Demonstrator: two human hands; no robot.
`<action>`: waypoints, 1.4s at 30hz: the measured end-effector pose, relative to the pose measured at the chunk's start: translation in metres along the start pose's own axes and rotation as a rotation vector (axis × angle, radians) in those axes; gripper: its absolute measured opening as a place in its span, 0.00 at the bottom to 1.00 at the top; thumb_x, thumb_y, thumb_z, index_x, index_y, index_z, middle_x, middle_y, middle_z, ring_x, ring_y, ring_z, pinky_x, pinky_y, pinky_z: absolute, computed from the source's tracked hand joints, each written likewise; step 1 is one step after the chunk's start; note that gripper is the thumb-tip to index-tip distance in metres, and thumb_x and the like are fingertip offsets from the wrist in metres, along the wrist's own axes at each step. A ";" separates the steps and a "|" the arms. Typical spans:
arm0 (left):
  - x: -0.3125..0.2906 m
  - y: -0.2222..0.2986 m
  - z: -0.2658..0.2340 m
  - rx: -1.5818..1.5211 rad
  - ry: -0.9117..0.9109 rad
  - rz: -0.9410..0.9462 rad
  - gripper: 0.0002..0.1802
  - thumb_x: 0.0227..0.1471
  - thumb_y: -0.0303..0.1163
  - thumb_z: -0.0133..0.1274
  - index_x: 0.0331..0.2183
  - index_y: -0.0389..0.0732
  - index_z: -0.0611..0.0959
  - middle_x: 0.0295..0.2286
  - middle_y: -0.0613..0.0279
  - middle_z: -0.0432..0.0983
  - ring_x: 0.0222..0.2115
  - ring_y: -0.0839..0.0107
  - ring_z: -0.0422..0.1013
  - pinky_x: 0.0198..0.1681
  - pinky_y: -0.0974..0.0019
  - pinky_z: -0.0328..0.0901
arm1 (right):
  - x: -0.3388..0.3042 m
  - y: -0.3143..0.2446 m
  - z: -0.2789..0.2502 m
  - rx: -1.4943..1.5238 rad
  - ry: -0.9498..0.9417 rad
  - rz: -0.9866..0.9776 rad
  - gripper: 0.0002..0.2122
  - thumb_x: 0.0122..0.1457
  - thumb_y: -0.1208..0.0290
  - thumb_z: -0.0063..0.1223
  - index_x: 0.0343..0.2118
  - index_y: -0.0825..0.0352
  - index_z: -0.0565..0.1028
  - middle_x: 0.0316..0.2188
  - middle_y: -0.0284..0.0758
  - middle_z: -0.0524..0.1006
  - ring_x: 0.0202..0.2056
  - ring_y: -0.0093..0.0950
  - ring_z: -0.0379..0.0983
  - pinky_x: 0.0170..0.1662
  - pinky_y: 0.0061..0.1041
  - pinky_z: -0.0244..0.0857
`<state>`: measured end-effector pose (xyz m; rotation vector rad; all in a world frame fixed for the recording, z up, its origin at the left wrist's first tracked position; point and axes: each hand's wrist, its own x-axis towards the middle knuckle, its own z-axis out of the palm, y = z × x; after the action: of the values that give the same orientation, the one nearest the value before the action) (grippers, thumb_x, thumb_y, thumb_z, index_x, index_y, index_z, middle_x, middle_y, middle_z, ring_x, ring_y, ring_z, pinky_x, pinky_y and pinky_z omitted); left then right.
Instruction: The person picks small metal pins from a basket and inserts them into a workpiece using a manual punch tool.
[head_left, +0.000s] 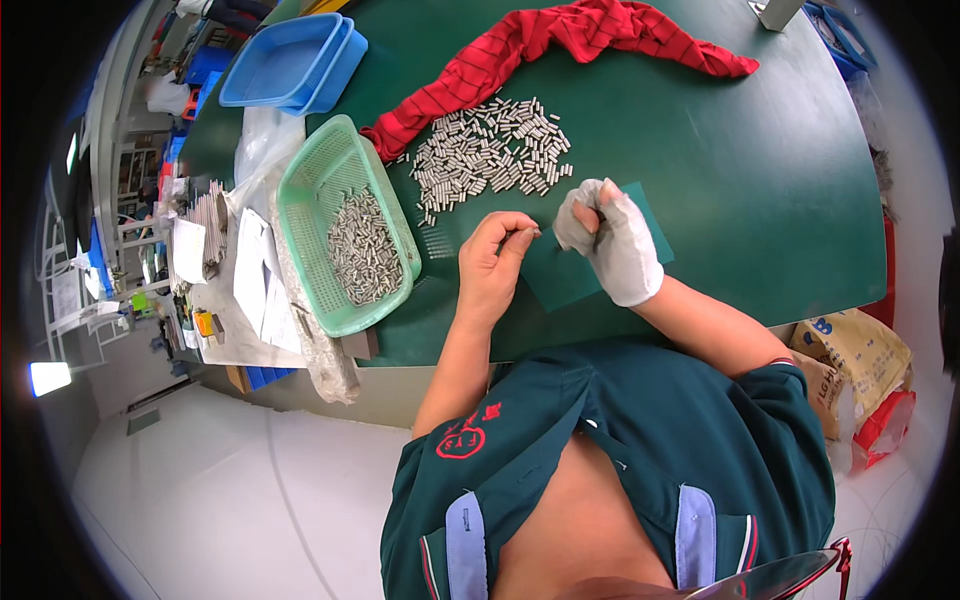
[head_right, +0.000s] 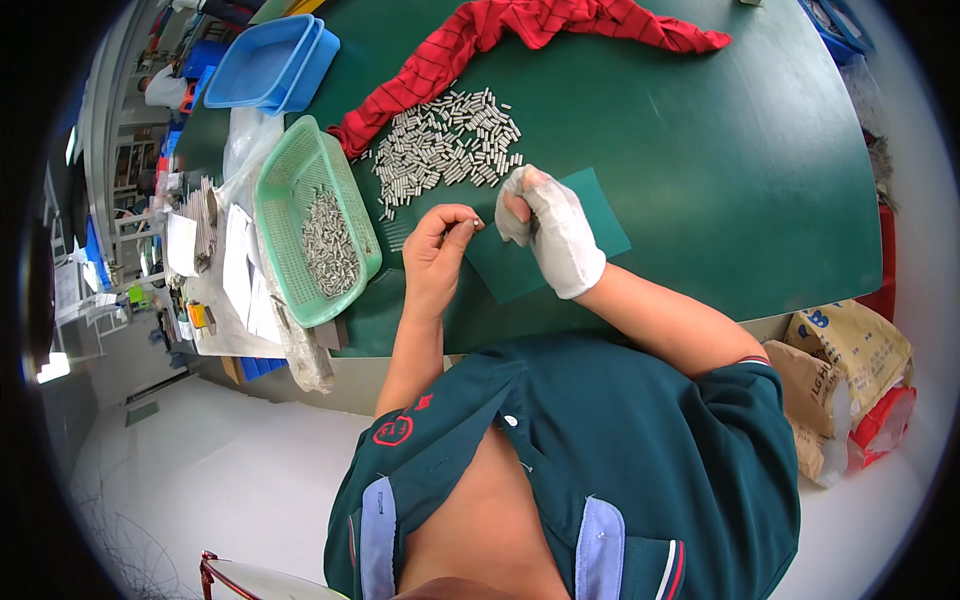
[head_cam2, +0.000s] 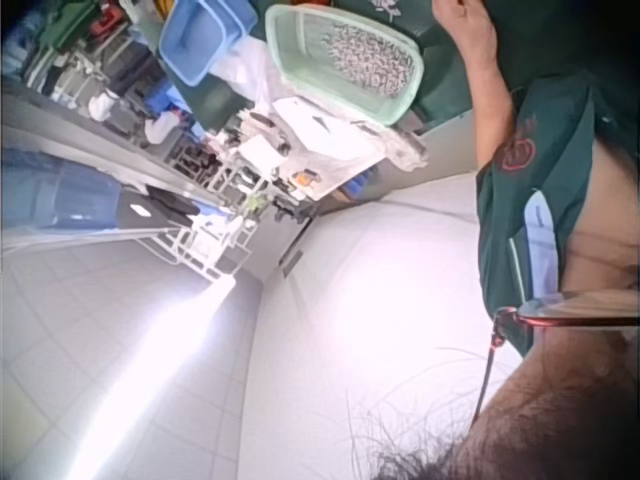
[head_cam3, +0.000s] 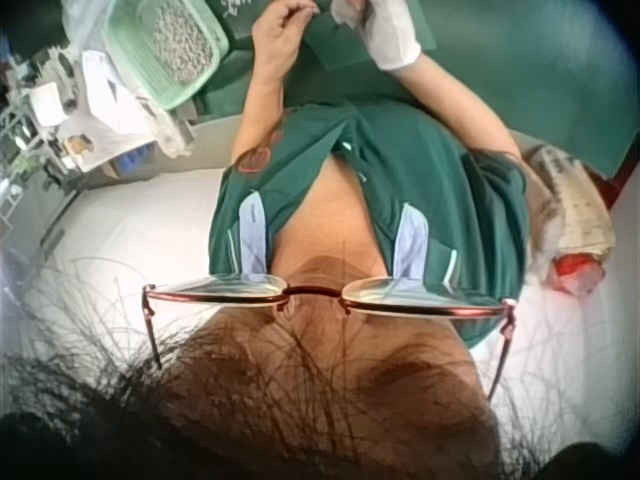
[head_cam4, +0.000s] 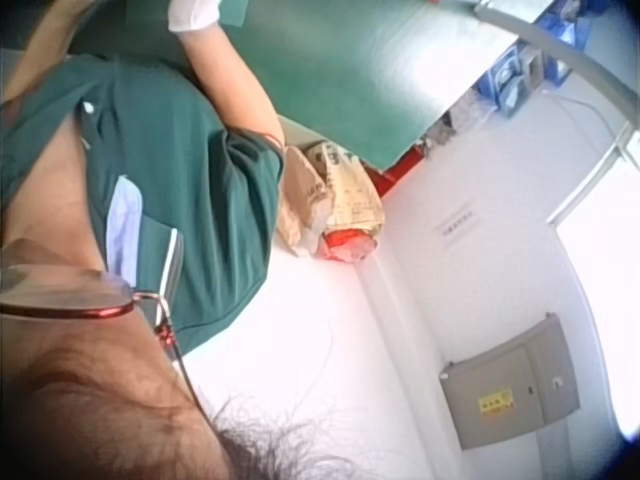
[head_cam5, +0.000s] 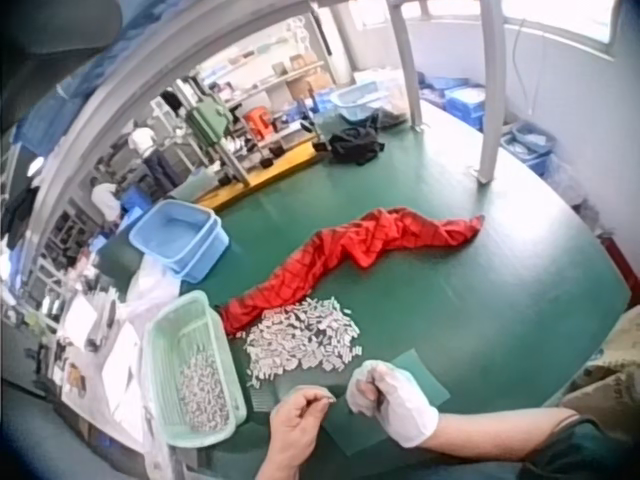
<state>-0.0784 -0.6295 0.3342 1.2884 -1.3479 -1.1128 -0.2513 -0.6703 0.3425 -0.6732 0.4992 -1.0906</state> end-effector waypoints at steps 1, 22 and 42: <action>0.000 0.002 0.001 0.052 0.012 -0.002 0.04 0.57 0.23 0.51 0.36 0.33 0.78 0.32 0.63 0.75 0.34 0.77 0.70 0.39 0.75 0.64 | 0.000 0.001 -0.002 0.033 -0.022 -0.021 0.22 0.68 0.52 0.34 0.20 0.63 0.58 0.17 0.29 0.57 0.20 0.22 0.53 0.28 0.22 0.53; -0.013 0.005 0.033 0.857 0.030 0.344 0.09 0.43 0.21 0.58 0.31 0.39 0.78 0.29 0.60 0.72 0.33 0.59 0.68 0.37 0.59 0.62 | 0.007 -0.016 -0.001 0.119 0.071 0.001 0.22 0.66 0.50 0.36 0.19 0.60 0.58 0.14 0.24 0.53 0.19 0.21 0.48 0.29 0.24 0.48; -0.011 0.007 0.035 0.885 0.004 0.303 0.08 0.42 0.20 0.57 0.29 0.40 0.76 0.28 0.61 0.71 0.31 0.59 0.67 0.36 0.58 0.61 | 0.008 -0.013 -0.001 0.166 0.087 0.031 0.22 0.65 0.51 0.37 0.19 0.60 0.58 0.15 0.26 0.54 0.19 0.21 0.47 0.28 0.24 0.45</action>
<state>-0.1137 -0.6178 0.3357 1.5931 -2.0574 -0.2751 -0.2574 -0.6818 0.3508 -0.4728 0.4863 -1.1224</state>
